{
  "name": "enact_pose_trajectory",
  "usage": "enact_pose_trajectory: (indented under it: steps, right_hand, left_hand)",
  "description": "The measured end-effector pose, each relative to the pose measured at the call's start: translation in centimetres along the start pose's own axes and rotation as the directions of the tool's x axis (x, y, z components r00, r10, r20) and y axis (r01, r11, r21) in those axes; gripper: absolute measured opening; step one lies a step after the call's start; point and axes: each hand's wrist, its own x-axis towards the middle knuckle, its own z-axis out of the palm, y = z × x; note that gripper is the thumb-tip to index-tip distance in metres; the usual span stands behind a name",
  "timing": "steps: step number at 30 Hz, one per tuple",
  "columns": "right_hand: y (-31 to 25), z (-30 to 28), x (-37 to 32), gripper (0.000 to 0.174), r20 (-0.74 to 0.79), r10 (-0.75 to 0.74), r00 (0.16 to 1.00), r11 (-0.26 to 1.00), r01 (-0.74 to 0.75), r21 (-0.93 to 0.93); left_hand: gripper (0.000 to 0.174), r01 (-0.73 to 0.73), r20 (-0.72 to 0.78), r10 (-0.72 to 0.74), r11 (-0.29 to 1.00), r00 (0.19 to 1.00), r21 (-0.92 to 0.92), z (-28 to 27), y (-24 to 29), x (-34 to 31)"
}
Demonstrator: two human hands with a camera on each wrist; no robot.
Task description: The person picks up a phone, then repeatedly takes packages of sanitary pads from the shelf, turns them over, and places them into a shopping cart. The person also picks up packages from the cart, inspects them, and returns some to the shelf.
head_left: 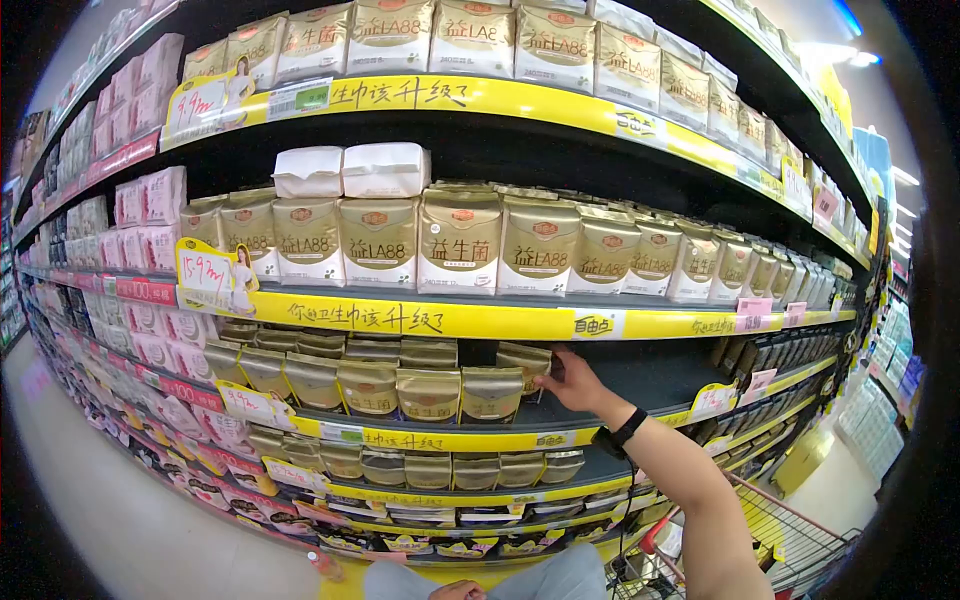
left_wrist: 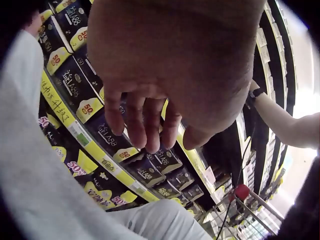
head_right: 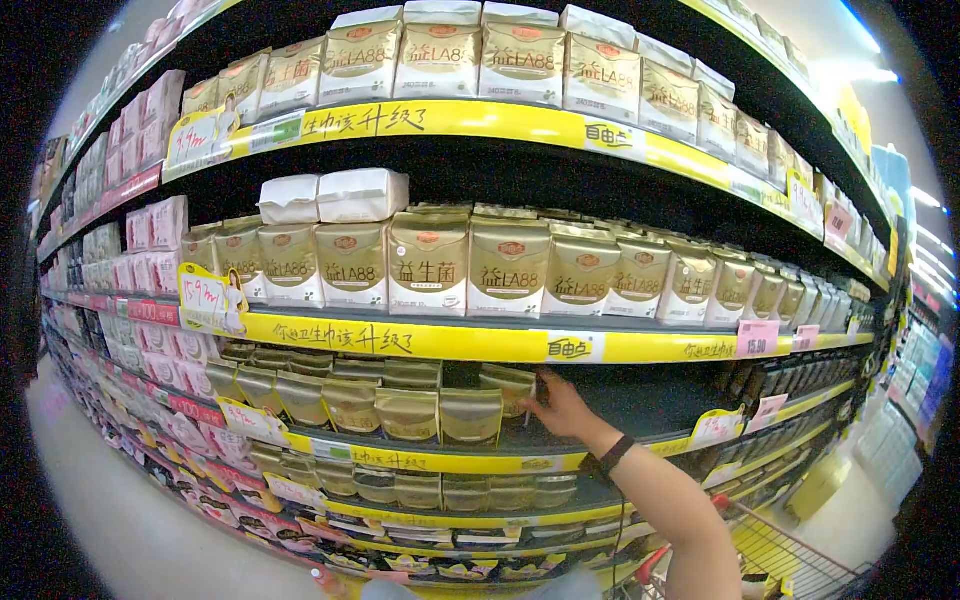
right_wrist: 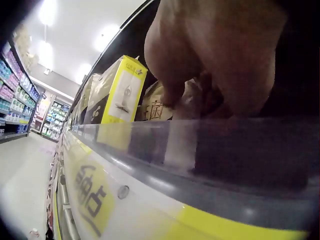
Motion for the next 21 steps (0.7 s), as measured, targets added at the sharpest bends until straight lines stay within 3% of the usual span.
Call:
enact_pose_trajectory:
  steps: [7, 10, 13, 16, 21]
  right_hand:
    - [0.6, 2.8, 2.2, 0.052, -0.041, -0.178, 0.983, 0.975, 0.182, 0.127]
    - [-1.5, 2.9, 2.2, 0.052, 0.01, -0.173, 0.985, 0.968, 0.168, 0.186]
    - [-0.3, 4.0, 3.3, 0.052, -0.021, -0.297, 0.955, 0.951, 0.298, 0.084]
    - [-0.9, 4.3, 3.3, 0.052, 0.001, -0.239, 0.971, 0.947, 0.233, 0.219]
    - [-3.1, 3.7, 2.7, 0.058, -0.003, -0.25, 0.968, 0.943, 0.244, 0.226]
  left_hand:
    - [0.031, 0.093, 0.086, -0.093, 0.996, 0.992, 0.001, -1.1, 1.4, -1.3]
    - [0.031, 0.095, 0.095, -0.095, 0.995, 0.991, 0.01, -1.8, 1.6, -1.7]
    - [0.032, 0.115, 0.087, -0.119, 0.992, 0.989, 0.05, -2.3, 1.9, -2.0]
    - [0.03, 0.073, 0.064, -0.074, 0.997, 0.995, 0.021, -2.2, 1.6, -2.1]
    - [0.029, 0.034, 0.066, -0.036, 0.999, 0.997, 0.037, -2.3, 2.0, -2.4]
